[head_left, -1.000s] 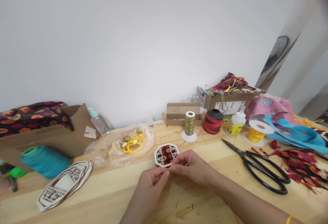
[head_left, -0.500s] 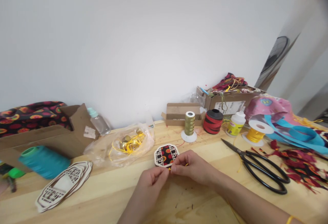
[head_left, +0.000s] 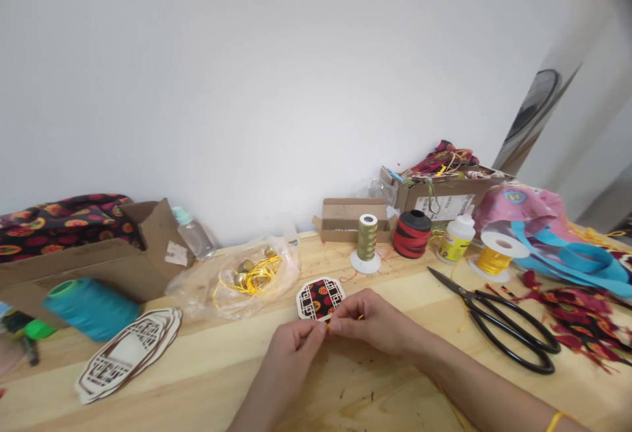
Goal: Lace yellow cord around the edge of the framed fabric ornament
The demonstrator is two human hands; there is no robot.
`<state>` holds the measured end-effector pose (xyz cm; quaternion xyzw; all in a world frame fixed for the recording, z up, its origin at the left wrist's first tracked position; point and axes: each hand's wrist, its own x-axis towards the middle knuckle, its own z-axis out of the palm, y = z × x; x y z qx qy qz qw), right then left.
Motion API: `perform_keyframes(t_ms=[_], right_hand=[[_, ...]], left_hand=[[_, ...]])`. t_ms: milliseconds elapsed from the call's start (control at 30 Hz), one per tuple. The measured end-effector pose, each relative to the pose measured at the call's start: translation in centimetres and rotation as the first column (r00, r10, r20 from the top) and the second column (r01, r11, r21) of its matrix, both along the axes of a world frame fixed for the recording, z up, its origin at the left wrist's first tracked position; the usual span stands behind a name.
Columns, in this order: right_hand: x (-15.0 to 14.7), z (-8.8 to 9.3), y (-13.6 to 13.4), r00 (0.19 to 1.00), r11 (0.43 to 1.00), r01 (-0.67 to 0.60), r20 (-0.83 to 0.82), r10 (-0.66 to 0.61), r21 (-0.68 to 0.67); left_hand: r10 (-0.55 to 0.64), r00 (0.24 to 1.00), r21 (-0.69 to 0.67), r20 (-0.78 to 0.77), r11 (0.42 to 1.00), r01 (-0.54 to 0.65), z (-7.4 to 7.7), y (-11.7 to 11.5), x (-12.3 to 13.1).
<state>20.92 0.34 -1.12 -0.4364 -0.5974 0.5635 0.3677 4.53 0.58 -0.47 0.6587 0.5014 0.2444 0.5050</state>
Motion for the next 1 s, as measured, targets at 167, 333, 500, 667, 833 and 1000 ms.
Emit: perform_keyframes(t_ms=[167, 333, 500, 667, 833, 1000], right_hand=[[-0.10, 0.39, 0.07, 0.999, 0.999, 0.034, 0.006, -0.034, -0.041], [-0.02, 0.20, 0.10, 0.998, 0.998, 0.052, 0.031, -0.051, -0.038], [0.08, 0.24, 0.04, 0.998, 0.998, 0.030, -0.050, -0.033, -0.062], [0.01, 0.21, 0.08, 0.993, 0.994, 0.070, -0.086, -0.077, -0.082], [-0.05, 0.07, 0.07, 0.996, 0.994, 0.078, -0.035, -0.081, -0.076], [0.03, -0.01, 0.01, 1.000, 0.996, 0.022, -0.009, -0.023, -0.087]], left_hand=[[-0.012, 0.998, -0.033, 0.058, 0.999, 0.014, -0.10, 0.00, -0.26], [-0.014, 0.999, -0.049, 0.044, 0.999, 0.016, -0.21, -0.08, -0.11], [-0.019, 0.998, -0.031, 0.062, 0.999, 0.021, -0.17, 0.00, 0.00], [0.008, 0.997, -0.017, 0.077, 1.000, -0.007, -0.02, 0.01, 0.10], [-0.007, 0.999, -0.006, 0.053, 1.000, 0.007, 0.00, -0.14, 0.15], [-0.008, 1.000, 0.064, -0.002, 0.998, 0.008, -0.18, -0.09, 0.06]])
